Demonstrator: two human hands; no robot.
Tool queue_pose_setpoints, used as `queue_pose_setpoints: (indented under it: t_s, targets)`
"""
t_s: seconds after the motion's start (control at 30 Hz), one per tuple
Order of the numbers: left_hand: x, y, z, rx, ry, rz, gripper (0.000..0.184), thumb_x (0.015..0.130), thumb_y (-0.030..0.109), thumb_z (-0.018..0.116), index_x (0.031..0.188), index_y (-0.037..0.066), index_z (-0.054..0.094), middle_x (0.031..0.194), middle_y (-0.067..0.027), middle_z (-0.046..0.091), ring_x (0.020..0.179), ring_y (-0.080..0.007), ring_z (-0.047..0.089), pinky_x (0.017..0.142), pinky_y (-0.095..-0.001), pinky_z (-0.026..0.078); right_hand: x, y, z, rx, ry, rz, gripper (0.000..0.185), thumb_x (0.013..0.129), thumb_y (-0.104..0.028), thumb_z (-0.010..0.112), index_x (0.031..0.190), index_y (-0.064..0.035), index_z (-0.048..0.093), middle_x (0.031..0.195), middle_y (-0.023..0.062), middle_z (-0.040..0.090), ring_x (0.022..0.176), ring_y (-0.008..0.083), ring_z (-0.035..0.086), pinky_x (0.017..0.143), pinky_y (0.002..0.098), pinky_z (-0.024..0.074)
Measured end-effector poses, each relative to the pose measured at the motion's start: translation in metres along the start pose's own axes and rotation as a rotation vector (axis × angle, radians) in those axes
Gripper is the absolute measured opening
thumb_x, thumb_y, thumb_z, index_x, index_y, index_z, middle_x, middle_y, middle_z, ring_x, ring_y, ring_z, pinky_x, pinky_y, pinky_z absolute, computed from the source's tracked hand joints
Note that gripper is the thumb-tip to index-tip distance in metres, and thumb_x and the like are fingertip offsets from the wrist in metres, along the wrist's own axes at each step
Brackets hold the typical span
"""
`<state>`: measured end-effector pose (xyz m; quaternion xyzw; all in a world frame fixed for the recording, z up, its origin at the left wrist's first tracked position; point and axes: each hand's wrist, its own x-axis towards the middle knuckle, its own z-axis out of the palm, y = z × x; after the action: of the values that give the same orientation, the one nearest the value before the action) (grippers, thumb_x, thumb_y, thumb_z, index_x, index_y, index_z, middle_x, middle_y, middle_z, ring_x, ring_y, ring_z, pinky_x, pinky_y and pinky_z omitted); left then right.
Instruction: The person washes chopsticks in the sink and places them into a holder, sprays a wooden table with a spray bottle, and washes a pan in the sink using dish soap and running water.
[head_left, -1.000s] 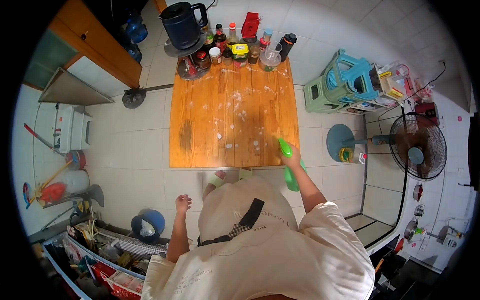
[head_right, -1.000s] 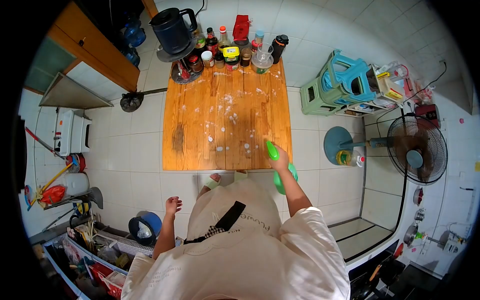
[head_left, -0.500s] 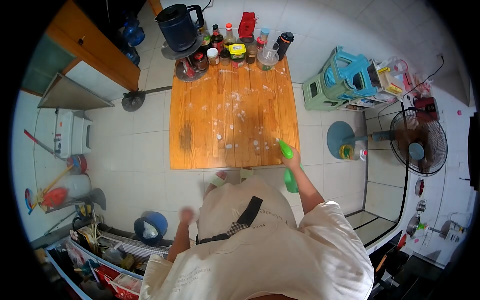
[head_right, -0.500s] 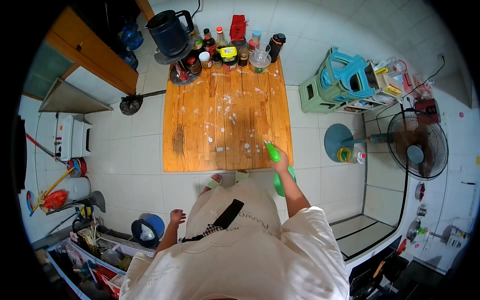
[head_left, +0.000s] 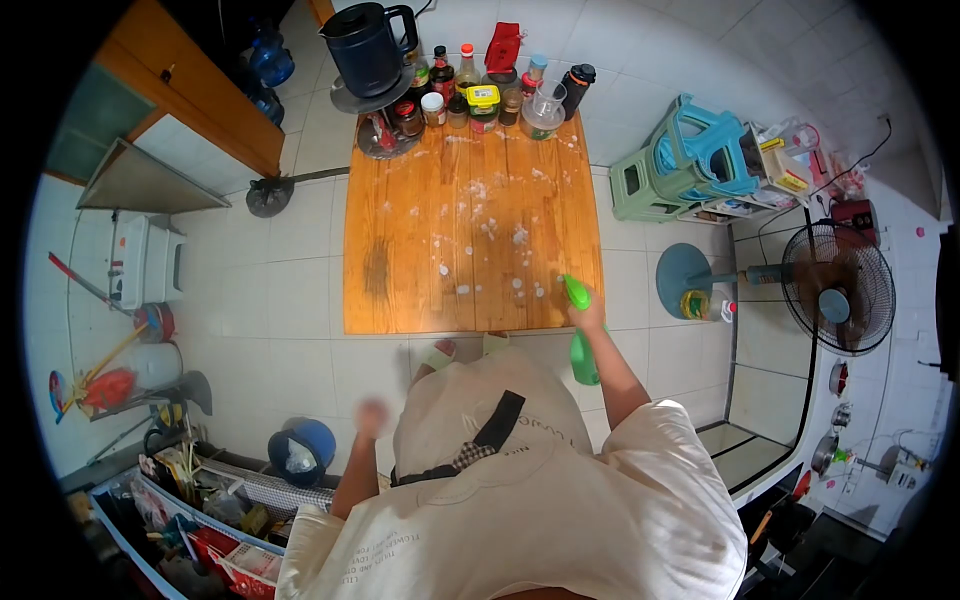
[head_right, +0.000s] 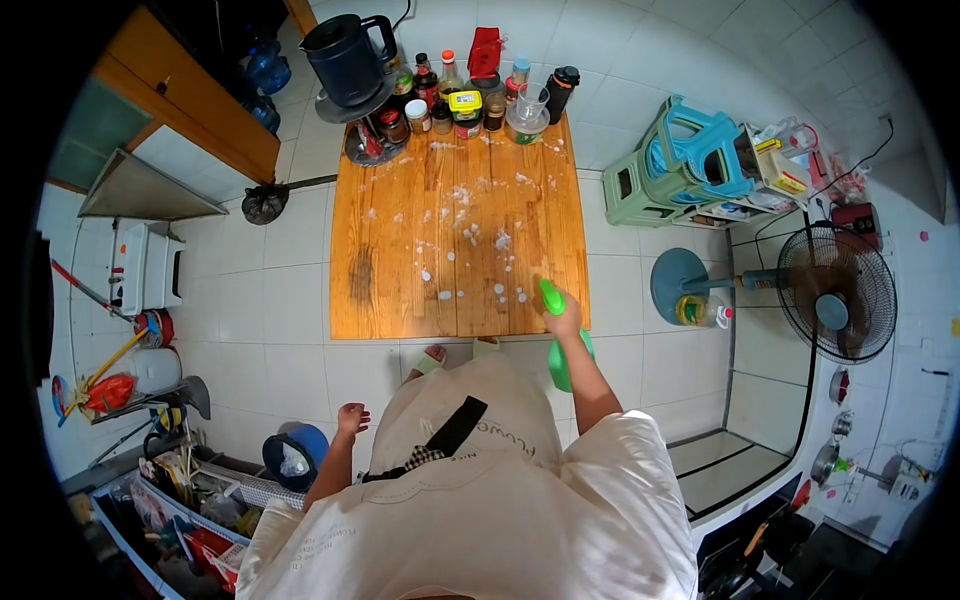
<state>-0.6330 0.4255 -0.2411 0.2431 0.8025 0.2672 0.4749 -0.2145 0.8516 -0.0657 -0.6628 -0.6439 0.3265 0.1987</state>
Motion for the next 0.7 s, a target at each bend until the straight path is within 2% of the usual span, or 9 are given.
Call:
queue_pose_setpoints:
  t_s: [0.1,0.23,0.27,0.33,0.4,0.5,0.6,0.67,0.7]
  targets:
    - [-0.006,-0.007,0.0,0.011,0.001,-0.052,0.025,0.087,0.024,0.055,0.103,0.005,0.053,0.086,-0.0108,0.063,0.071,-0.0214,0.062,0.061,-0.0386,0.052,0.009,0.001,-0.006,-0.016,0.013,0.035,0.028,0.066,-0.006,0.058,0.093,-0.0066,0.064,0.082,0.0166,0.065,0.078,0.0323,0.063,0.069,0.0368,0.0484]
    - [-0.036,0.067,-0.008,-0.229,0.038,-0.555,0.026,0.086,0.024,0.055,0.104,0.005,0.053,0.085,-0.0116,0.064,0.072,-0.0227,0.063,0.061,-0.0397,0.052,0.024,0.021,-0.011,0.048,0.083,0.016,0.023,0.067,-0.009,0.057,0.088,-0.0047,0.065,0.077,0.0145,0.065,0.074,0.0291,0.063,0.068,0.0359,0.0485]
    - [-0.034,0.061,-0.007,-0.209,0.023,-0.527,0.027,0.086,0.024,0.055,0.105,0.005,0.052,0.085,-0.0116,0.064,0.072,-0.0226,0.063,0.061,-0.0395,0.052,0.028,0.021,-0.015,0.019,0.099,0.067,0.021,0.067,-0.01,0.057,0.086,-0.004,0.065,0.075,0.0142,0.065,0.073,0.0283,0.063,0.067,0.0361,0.0485]
    - [-0.019,0.006,-0.006,-0.043,-0.026,-0.264,0.028,0.086,0.024,0.055,0.106,0.005,0.052,0.085,-0.0115,0.064,0.072,-0.0225,0.063,0.06,-0.0393,0.052,0.034,0.037,-0.021,0.052,0.129,0.155,0.018,0.069,-0.014,0.06,0.083,-0.003,0.064,0.076,0.0149,0.065,0.073,0.0289,0.064,0.065,0.0371,0.048]
    - [-0.016,-0.011,-0.005,0.023,-0.041,-0.16,0.028,0.086,0.023,0.055,0.107,0.005,0.052,0.085,-0.0115,0.064,0.073,-0.0224,0.063,0.06,-0.0391,0.052,0.035,0.046,-0.027,-0.008,0.124,0.171,0.018,0.07,-0.015,0.06,0.083,-0.0032,0.064,0.076,0.0152,0.065,0.073,0.0293,0.064,0.065,0.0369,0.0482]
    - [-0.013,-0.017,-0.004,0.003,-0.032,-0.148,0.029,0.086,0.024,0.055,0.108,0.005,0.051,0.086,-0.0111,0.064,0.073,-0.0219,0.063,0.06,-0.0383,0.052,0.031,0.058,-0.03,-0.062,0.128,0.107,0.02,0.071,-0.014,0.06,0.086,-0.0037,0.065,0.077,0.0159,0.065,0.074,0.0303,0.064,0.066,0.0365,0.0487]
    - [-0.012,-0.018,0.0,-0.022,-0.029,-0.154,0.028,0.086,0.024,0.055,0.106,0.005,0.052,0.086,-0.0109,0.064,0.072,-0.0216,0.063,0.06,-0.0378,0.052,0.015,0.056,-0.028,-0.108,0.049,0.216,0.022,0.065,-0.01,0.058,0.085,-0.0103,0.067,0.08,0.0131,0.067,0.08,0.0299,0.064,0.071,0.0374,0.0491]
    - [-0.012,-0.019,0.0,-0.024,-0.033,-0.162,0.027,0.086,0.024,0.055,0.105,0.005,0.053,0.085,-0.0109,0.064,0.072,-0.0214,0.063,0.06,-0.0377,0.052,0.002,0.058,-0.019,-0.112,-0.142,0.17,0.024,0.064,-0.012,0.06,0.087,-0.013,0.067,0.082,0.0129,0.066,0.08,0.0293,0.064,0.071,0.0378,0.0492]
    - [-0.012,-0.021,0.003,-0.027,-0.027,-0.124,0.027,0.086,0.024,0.055,0.104,0.004,0.053,0.086,-0.0112,0.064,0.072,-0.0214,0.063,0.06,-0.0377,0.052,-0.002,0.059,-0.013,-0.117,-0.144,0.168,0.024,0.064,-0.012,0.06,0.087,-0.013,0.067,0.082,0.0129,0.066,0.08,0.0293,0.064,0.071,0.0378,0.0492]
